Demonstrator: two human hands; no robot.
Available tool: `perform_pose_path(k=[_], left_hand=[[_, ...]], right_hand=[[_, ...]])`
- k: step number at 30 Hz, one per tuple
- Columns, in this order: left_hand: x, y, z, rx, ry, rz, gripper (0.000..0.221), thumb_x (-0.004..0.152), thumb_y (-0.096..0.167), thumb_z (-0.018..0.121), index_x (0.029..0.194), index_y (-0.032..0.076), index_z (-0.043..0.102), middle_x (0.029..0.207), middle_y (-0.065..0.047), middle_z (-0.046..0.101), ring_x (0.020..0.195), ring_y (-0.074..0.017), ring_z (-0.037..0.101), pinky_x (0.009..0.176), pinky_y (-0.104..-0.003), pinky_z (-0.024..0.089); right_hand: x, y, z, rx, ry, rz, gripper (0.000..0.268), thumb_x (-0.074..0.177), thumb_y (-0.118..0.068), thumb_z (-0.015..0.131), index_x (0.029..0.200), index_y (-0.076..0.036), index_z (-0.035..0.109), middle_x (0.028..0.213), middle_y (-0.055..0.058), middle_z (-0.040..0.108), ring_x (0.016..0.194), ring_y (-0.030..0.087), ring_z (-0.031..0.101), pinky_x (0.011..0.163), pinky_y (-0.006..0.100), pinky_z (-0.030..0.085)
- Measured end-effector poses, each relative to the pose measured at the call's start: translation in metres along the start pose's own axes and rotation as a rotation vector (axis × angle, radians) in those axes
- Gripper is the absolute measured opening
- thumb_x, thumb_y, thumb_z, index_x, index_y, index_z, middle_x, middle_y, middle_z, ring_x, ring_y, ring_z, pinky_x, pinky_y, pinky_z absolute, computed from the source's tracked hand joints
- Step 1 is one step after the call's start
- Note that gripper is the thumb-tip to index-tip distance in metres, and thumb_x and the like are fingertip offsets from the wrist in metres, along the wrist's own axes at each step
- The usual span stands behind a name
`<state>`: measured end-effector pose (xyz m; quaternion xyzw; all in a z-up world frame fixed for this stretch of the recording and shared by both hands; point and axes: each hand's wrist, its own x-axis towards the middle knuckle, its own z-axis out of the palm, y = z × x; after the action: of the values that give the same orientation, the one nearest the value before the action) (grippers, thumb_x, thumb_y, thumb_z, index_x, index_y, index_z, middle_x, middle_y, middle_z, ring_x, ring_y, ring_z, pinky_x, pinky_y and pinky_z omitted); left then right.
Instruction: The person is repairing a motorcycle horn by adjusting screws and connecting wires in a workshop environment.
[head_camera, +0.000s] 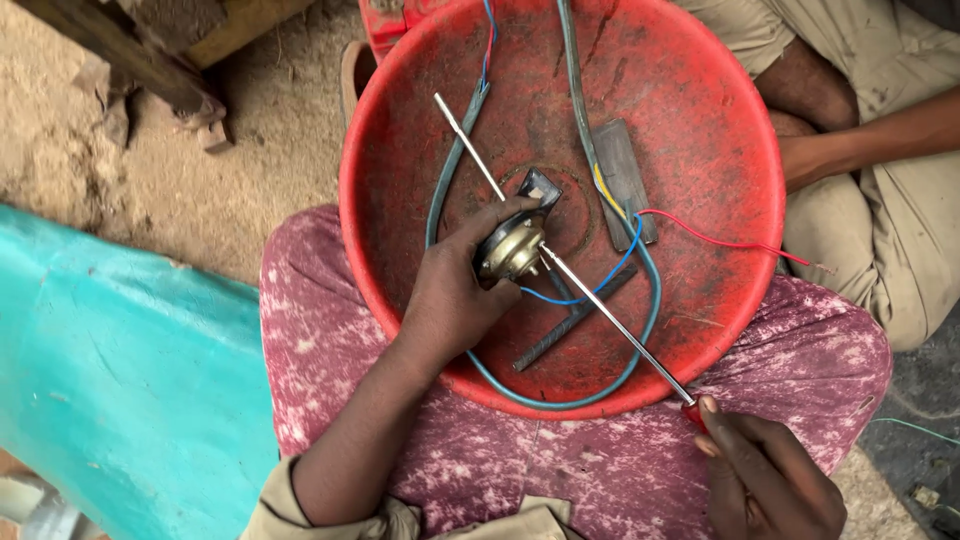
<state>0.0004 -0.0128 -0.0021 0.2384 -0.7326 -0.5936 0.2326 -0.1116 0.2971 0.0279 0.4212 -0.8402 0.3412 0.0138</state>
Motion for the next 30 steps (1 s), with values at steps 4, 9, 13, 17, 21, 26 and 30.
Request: perform_pose_path(k=[4, 9, 13, 17, 21, 26, 30], left_hand=[[0.001, 0.002, -0.002, 0.042, -0.022, -0.066, 0.078, 0.068, -0.010, 0.069, 0.140, 0.019, 0.060, 0.125, -0.008, 0.074, 0.112, -0.0180, 0.074, 0.092, -0.031, 0.060], [0.001, -0.002, -0.006, 0.035, -0.039, -0.147, 0.078, 0.069, -0.009, 0.067, 0.140, 0.021, 0.060, 0.118, -0.008, 0.076, 0.107, -0.0182, 0.077, 0.091, -0.030, 0.060], [0.003, -0.009, -0.004, -0.062, 0.022, -0.051, 0.075, 0.069, -0.010, 0.068, 0.139, 0.019, 0.061, 0.124, -0.009, 0.075, 0.116, -0.0204, 0.074, 0.097, -0.031, 0.059], [0.003, -0.010, -0.005, -0.064, 0.041, -0.038, 0.076, 0.070, -0.010, 0.069, 0.139, 0.018, 0.061, 0.126, -0.009, 0.074, 0.117, -0.0195, 0.073, 0.098, -0.031, 0.058], [0.003, -0.008, -0.006, -0.012, 0.002, -0.081, 0.076, 0.069, -0.009, 0.071, 0.138, 0.019, 0.060, 0.128, -0.008, 0.072, 0.115, -0.0188, 0.072, 0.095, -0.030, 0.059], [0.004, -0.012, -0.005, -0.121, 0.018, -0.045, 0.075, 0.069, -0.012, 0.068, 0.138, 0.016, 0.061, 0.128, -0.009, 0.074, 0.121, -0.0203, 0.071, 0.103, -0.031, 0.056], [0.004, -0.007, -0.007, -0.070, 0.019, -0.088, 0.074, 0.069, -0.012, 0.070, 0.138, 0.016, 0.062, 0.126, -0.008, 0.074, 0.119, -0.0194, 0.072, 0.101, -0.031, 0.057]], right_hand=[[0.002, -0.010, -0.004, -0.074, -0.062, 0.124, 0.026, 0.096, 0.001, 0.069, 0.120, -0.006, 0.075, 0.090, 0.015, 0.074, 0.073, 0.015, 0.069, 0.062, 0.025, 0.054], [-0.010, 0.072, -0.025, 0.643, -0.161, 0.978, 0.027, 0.106, -0.012, 0.063, 0.122, 0.003, 0.079, 0.082, 0.021, 0.073, 0.054, 0.011, 0.050, 0.044, 0.023, 0.036], [0.020, 0.040, -0.026, 0.434, -0.350, 0.597, 0.030, 0.096, -0.017, 0.074, 0.120, -0.002, 0.067, 0.088, 0.010, 0.071, 0.068, 0.009, 0.060, 0.054, 0.023, 0.047], [0.054, -0.013, -0.027, -0.566, -0.253, -0.275, 0.035, 0.086, -0.025, 0.076, 0.111, -0.002, 0.070, 0.090, 0.011, 0.074, 0.065, 0.018, 0.068, 0.057, 0.032, 0.052], [0.048, 0.008, -0.032, -0.490, -0.370, -0.302, 0.043, 0.084, -0.026, 0.073, 0.117, 0.002, 0.071, 0.085, 0.010, 0.072, 0.059, 0.019, 0.065, 0.053, 0.033, 0.051], [0.068, -0.023, -0.032, -0.151, -0.363, -0.190, 0.038, 0.094, -0.029, 0.066, 0.121, -0.002, 0.065, 0.081, 0.005, 0.067, 0.060, 0.009, 0.061, 0.050, 0.027, 0.047], [0.073, -0.025, -0.033, 0.065, -0.366, -0.129, 0.035, 0.100, -0.030, 0.062, 0.123, -0.004, 0.061, 0.079, 0.002, 0.064, 0.061, 0.003, 0.059, 0.049, 0.024, 0.044]])
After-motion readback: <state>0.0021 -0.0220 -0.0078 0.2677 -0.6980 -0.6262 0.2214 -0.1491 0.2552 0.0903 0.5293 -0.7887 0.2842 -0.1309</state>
